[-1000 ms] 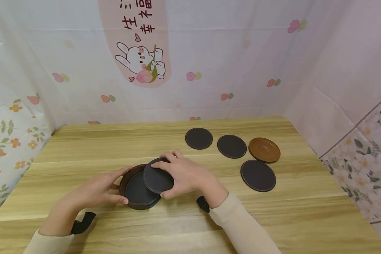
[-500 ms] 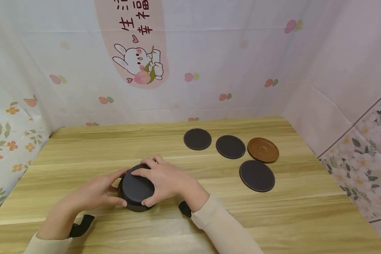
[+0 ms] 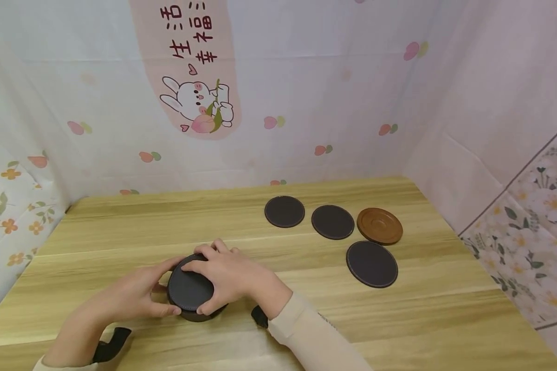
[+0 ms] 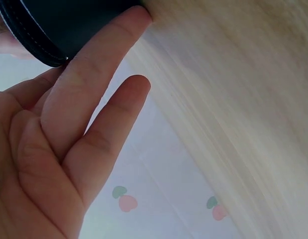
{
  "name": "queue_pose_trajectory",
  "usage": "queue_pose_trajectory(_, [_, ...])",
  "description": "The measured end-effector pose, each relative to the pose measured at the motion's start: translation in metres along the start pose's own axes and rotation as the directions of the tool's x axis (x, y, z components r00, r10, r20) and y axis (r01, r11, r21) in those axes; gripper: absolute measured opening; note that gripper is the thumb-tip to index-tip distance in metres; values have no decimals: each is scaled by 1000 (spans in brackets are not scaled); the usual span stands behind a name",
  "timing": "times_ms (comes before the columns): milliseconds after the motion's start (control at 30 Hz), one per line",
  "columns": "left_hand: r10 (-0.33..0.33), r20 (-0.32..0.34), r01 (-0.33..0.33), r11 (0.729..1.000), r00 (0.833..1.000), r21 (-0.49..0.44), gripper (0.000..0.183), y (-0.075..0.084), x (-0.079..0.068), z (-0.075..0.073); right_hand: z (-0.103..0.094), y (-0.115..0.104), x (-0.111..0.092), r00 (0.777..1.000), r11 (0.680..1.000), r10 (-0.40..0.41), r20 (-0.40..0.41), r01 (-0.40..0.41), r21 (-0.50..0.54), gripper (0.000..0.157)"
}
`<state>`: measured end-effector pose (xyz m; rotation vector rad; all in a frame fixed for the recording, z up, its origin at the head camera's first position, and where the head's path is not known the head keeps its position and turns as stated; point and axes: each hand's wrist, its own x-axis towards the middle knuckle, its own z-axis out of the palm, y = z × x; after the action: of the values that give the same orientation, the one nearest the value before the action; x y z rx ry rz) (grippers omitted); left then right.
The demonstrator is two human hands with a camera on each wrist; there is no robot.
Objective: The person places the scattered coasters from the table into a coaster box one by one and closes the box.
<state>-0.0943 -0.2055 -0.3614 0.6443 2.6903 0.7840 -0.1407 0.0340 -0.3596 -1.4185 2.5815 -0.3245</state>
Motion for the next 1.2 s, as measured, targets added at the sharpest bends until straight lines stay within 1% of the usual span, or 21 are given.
queue_pose_trajectory(100, [-20,4,20,1000,1000,4,105,2,1,1,0,1,-1,1000,1000,5,5,-5,7,78])
queue_pose_trajectory(233, [-40,-2,40,999,999,11,105,3,0,0,1,1,-2,1000,1000,-14,2,14,12,77])
queue_pose_trajectory(367, [-39,-13,39,999,999,11,104,2,-3,0,0,3,-4,999,999,-44,-9,44,7,78])
queue_pose_trajectory(467, [-31,-14,31,1000,999,1,103,2,-3,1,0,7,-8,999,999,-38,-19,38,14,78])
queue_pose_trajectory(667, [-16,-15,16,1000,1000,15,104,2,-2,1,-4,20,-25,999,999,23,-34,-22,37,75])
queue_pose_trajectory(867, [-28,-18,28,1000,999,7,103,3,0,2,-9,36,-46,993,992,95,-65,-89,85,74])
queue_pose_trajectory(1033, [-32,-26,32,999,999,11,103,4,-1,1,-11,51,-66,985,984,132,-114,-117,134,72])
queue_pose_trajectory(1200, [-30,-23,30,1000,999,-4,103,3,-2,1,-13,64,-83,975,978,160,-154,-136,159,70])
